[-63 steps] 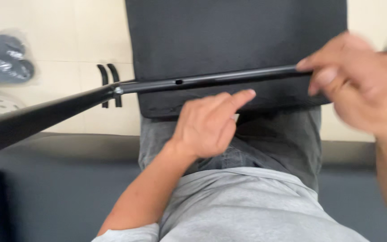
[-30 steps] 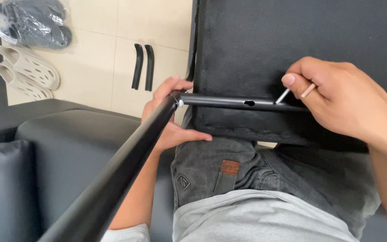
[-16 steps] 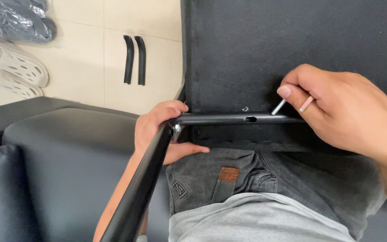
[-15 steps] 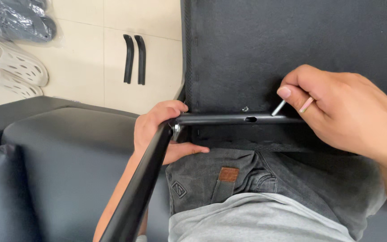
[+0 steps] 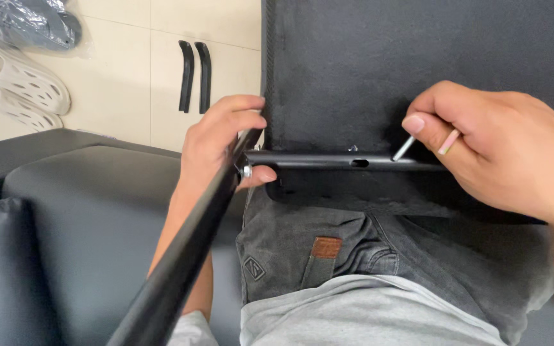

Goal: The person assembles a black chair by inserting bolts into the frame and tightening them with an Allen key. They secure the seat and backrest to the metal frame, then attach the armrests and tighten all fasteners.

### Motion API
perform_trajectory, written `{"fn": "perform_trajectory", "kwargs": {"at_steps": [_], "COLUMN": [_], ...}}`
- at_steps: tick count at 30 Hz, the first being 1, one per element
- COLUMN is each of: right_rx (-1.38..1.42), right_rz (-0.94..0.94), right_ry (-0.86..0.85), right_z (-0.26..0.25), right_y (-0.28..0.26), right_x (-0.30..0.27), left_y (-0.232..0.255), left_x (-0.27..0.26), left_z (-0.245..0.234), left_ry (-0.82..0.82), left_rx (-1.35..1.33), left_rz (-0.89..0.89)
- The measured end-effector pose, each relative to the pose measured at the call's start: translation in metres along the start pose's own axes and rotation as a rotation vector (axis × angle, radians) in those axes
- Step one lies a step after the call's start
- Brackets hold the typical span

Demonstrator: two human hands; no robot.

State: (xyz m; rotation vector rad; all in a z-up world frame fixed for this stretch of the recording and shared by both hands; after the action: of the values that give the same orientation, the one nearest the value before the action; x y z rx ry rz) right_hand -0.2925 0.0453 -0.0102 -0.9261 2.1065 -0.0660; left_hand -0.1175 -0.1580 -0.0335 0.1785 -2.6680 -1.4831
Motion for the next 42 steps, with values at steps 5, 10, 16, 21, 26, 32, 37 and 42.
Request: {"fn": "perform_trajectory", "kwargs": {"at_steps": [5,10,16,21,26,32,37,42], "right_rx": [0.017,-0.022,-0.038,0.137,0.025,0.019,0.283,0.560], "right_rz": [-0.099,-0.068,-0.182,-0.572,-0.683,-0.639,-0.635,-0.441], "right_ry": [0.026,0.015,0.128,0.025,0.149,0.128,0.090,0.203], "right_z": [-0.012,-0.009,-0.019,0.013,0.043,0.047,0.048,0.015], "right_y": [-0.011,-0.007,-0.019,-0.077,-0.085,-0.083,-0.056,0.010], "right_x": [0.004,0.007,-0.003,-0.057,-0.065,-0.059,-0.056,-0.050], "left_y": [-0.008,-0.003,-0.009,-0.004,-0.007,-0.005,0.004,0.007], "left_x": [0.025,0.043,0.054,0.053,0.050,0.056,0.056,0.055], "left_z": [0.003,0.011,0.018,0.009,0.013,0.009,0.009,0.007], "left_ry": [-0.149,-0.518,-0.611,-0.480,-0.449,-0.465,-0.426,-0.388], "left_rx": [-0.233,-0.081,-0.132,-0.210,-0.394,-0.159,-0.166,-0.121], "left_rz": [-0.187,-0.118,-0.115,-0.014,0.011,0.007,0.103,0.172]}}
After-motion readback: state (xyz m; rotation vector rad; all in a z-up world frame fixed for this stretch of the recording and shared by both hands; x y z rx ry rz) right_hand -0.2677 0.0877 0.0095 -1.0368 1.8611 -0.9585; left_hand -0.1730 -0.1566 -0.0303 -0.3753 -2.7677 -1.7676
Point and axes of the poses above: each hand's wrist, its own x-axis towards the middle knuckle, its own z-axis out of the palm, y = z × x, the point moved 10 cm from there along x, towards the middle knuckle, and after that the axes turned 7 degrees about -y, right-handed, at the moved point
